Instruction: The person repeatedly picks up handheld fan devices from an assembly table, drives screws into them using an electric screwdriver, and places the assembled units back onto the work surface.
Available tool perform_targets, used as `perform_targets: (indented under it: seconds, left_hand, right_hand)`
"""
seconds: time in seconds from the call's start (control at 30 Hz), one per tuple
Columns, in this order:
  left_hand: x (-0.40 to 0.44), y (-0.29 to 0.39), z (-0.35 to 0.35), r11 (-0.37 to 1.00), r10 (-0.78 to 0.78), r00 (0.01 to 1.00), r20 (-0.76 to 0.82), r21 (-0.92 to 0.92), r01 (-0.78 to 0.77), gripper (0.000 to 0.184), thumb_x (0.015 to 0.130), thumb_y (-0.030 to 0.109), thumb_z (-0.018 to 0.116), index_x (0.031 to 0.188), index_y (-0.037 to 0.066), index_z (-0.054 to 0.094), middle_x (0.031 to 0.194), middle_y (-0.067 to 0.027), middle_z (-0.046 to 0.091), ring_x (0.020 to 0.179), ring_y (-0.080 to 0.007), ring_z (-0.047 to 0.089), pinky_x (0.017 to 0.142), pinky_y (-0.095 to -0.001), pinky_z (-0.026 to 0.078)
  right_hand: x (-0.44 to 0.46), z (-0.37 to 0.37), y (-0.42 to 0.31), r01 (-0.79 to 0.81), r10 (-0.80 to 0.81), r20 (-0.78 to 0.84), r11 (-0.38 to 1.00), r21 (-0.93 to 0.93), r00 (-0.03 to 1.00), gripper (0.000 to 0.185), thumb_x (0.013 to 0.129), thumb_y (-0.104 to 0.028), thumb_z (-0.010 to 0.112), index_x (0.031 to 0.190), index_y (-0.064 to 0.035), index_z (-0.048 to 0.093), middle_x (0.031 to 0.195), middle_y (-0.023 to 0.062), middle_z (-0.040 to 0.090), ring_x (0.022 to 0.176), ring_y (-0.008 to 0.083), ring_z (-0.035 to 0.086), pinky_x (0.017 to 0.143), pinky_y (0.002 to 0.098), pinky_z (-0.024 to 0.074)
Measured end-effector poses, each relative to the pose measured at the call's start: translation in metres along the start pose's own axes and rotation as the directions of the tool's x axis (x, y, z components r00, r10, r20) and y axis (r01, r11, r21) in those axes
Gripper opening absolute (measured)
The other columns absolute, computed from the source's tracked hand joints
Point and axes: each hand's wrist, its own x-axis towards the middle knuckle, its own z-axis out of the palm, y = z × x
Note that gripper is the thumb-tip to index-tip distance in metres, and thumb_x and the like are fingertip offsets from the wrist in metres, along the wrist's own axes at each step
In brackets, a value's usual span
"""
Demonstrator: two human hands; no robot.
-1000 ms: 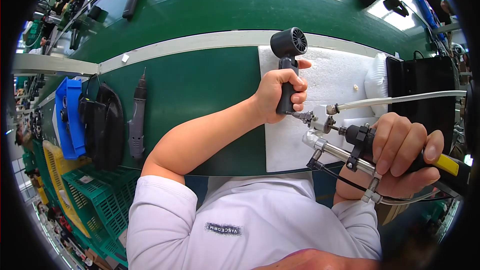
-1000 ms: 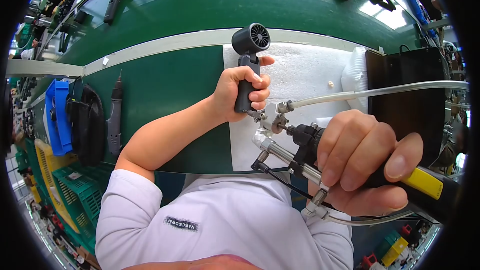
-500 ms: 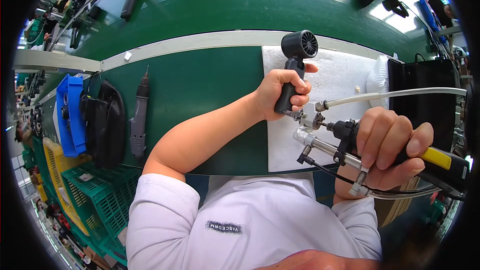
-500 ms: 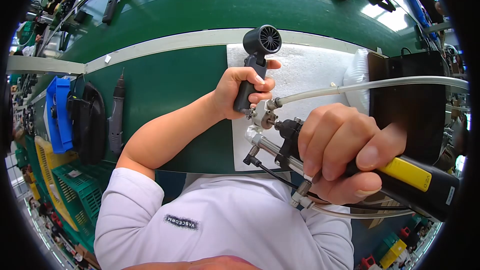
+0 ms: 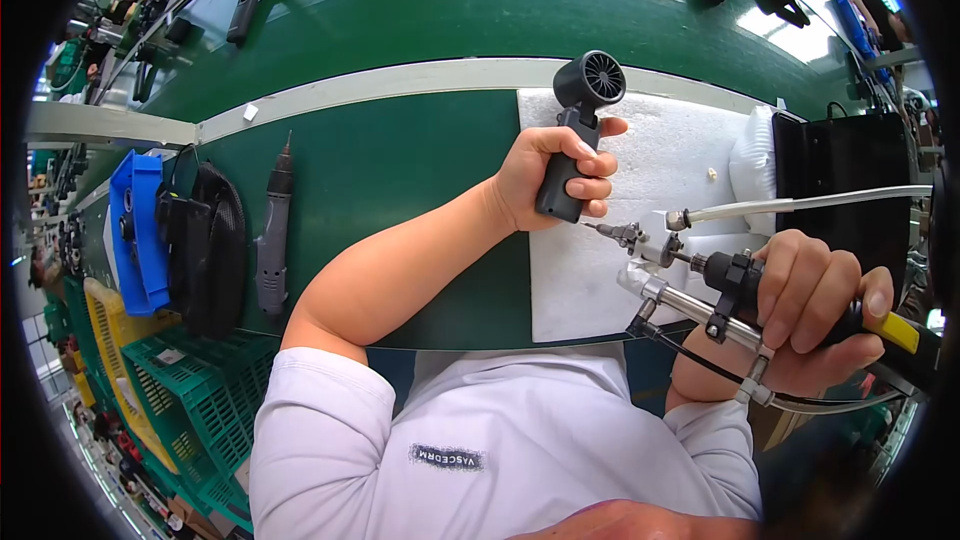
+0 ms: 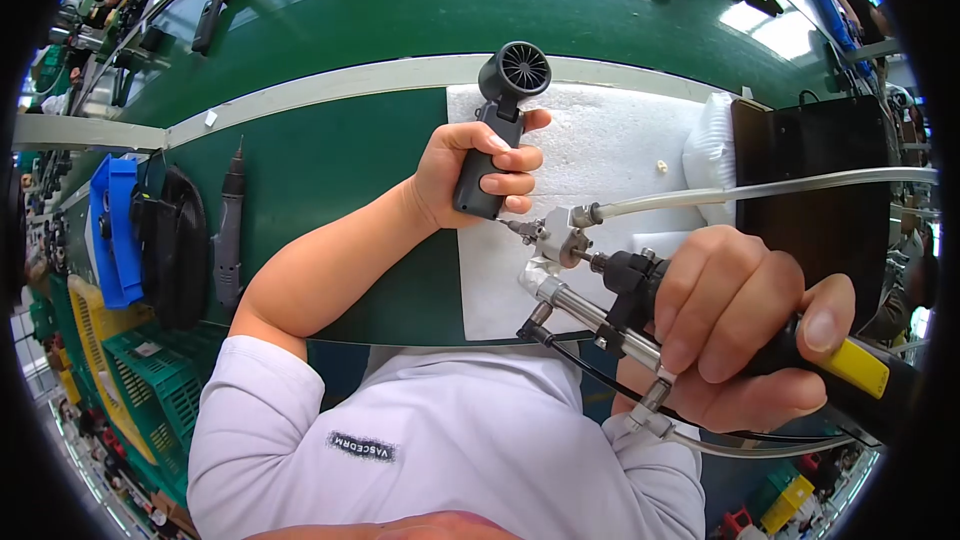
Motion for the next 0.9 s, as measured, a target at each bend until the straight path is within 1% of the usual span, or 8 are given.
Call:
perform_targets:
  seconds: [0.2, 0.3, 0.4, 0.6, 0.8, 0.9]
  left_hand:
    - [0.000, 0.000, 0.000, 1.000, 0.009, 1.000, 0.005, -0.010, -0.009, 0.052, 0.080, 0.010, 0.050, 0.132, 0.011, 0.047, 0.074, -0.0016, 0.047, 0.056, -0.0124, 0.048, 0.068, -0.0391, 0.047]
    - [0.000, -0.001, 0.000, 1.000, 0.015, 1.000, -0.004, -0.018, -0.015, 0.051, 0.080, 0.010, 0.050, 0.131, 0.011, 0.048, 0.074, -0.0017, 0.047, 0.056, -0.0124, 0.048, 0.067, -0.0392, 0.047]
    - [0.001, -0.003, 0.000, 0.999, 0.033, 0.999, -0.017, -0.042, -0.034, 0.050, 0.080, 0.010, 0.050, 0.129, 0.011, 0.049, 0.074, -0.0020, 0.047, 0.056, -0.0128, 0.047, 0.065, -0.0373, 0.046]
    - [0.000, -0.007, 0.001, 0.995, 0.080, 0.997, -0.008, -0.054, -0.080, 0.043, 0.080, 0.009, 0.049, 0.123, 0.011, 0.050, 0.074, -0.0023, 0.045, 0.057, -0.0134, 0.046, 0.062, -0.0338, 0.045]
    - [-0.001, -0.007, 0.004, 0.997, 0.080, 0.997, -0.022, -0.015, -0.080, 0.043, 0.079, 0.008, 0.050, 0.122, 0.011, 0.049, 0.074, -0.0026, 0.045, 0.058, -0.0136, 0.046, 0.063, -0.0351, 0.046]
    - [0.001, -0.007, 0.008, 0.993, 0.067, 0.997, -0.031, 0.099, -0.064, 0.046, 0.080, 0.009, 0.050, 0.126, 0.011, 0.046, 0.075, -0.0023, 0.046, 0.058, -0.0130, 0.048, 0.067, -0.0369, 0.049]
  right_hand:
    - [-0.002, 0.004, 0.010, 0.011, -0.011, -0.012, 1.000, 0.002, 1.000, 0.033, 0.096, -0.040, 0.056, 0.111, -0.0123, 0.047, 0.066, -0.0010, 0.055, 0.053, 0.0087, 0.056, 0.051, 0.0214, 0.0469]
    - [-0.001, 0.003, 0.011, -0.019, 0.020, 0.019, 1.000, -0.023, 1.000, 0.032, 0.096, -0.039, 0.057, 0.108, -0.0119, 0.046, 0.065, -0.0014, 0.054, 0.052, 0.0090, 0.055, 0.051, 0.0216, 0.0463]
    - [0.000, 0.002, 0.016, -0.033, 0.034, 0.044, 0.999, -0.012, 0.998, 0.031, 0.096, -0.039, 0.057, 0.102, -0.0117, 0.044, 0.063, -0.0019, 0.053, 0.052, 0.0094, 0.056, 0.050, 0.0222, 0.0461]
    - [-0.002, 0.003, 0.021, -0.056, 0.057, 0.020, 0.997, -0.056, 0.998, 0.032, 0.095, -0.039, 0.059, 0.094, -0.0128, 0.041, 0.058, -0.0031, 0.050, 0.046, 0.0093, 0.053, 0.045, 0.0229, 0.0441]
    - [-0.006, 0.005, 0.021, -0.074, 0.072, -0.034, 0.995, -0.065, 0.997, 0.035, 0.093, -0.040, 0.061, 0.091, -0.0138, 0.038, 0.055, -0.0033, 0.047, 0.044, 0.0092, 0.050, 0.043, 0.0229, 0.0419]
    - [-0.005, 0.008, 0.014, -0.112, 0.107, -0.049, 0.987, -0.118, 0.993, 0.035, 0.092, -0.042, 0.062, 0.093, -0.0134, 0.041, 0.055, -0.0032, 0.047, 0.043, 0.0098, 0.049, 0.043, 0.0243, 0.0414]
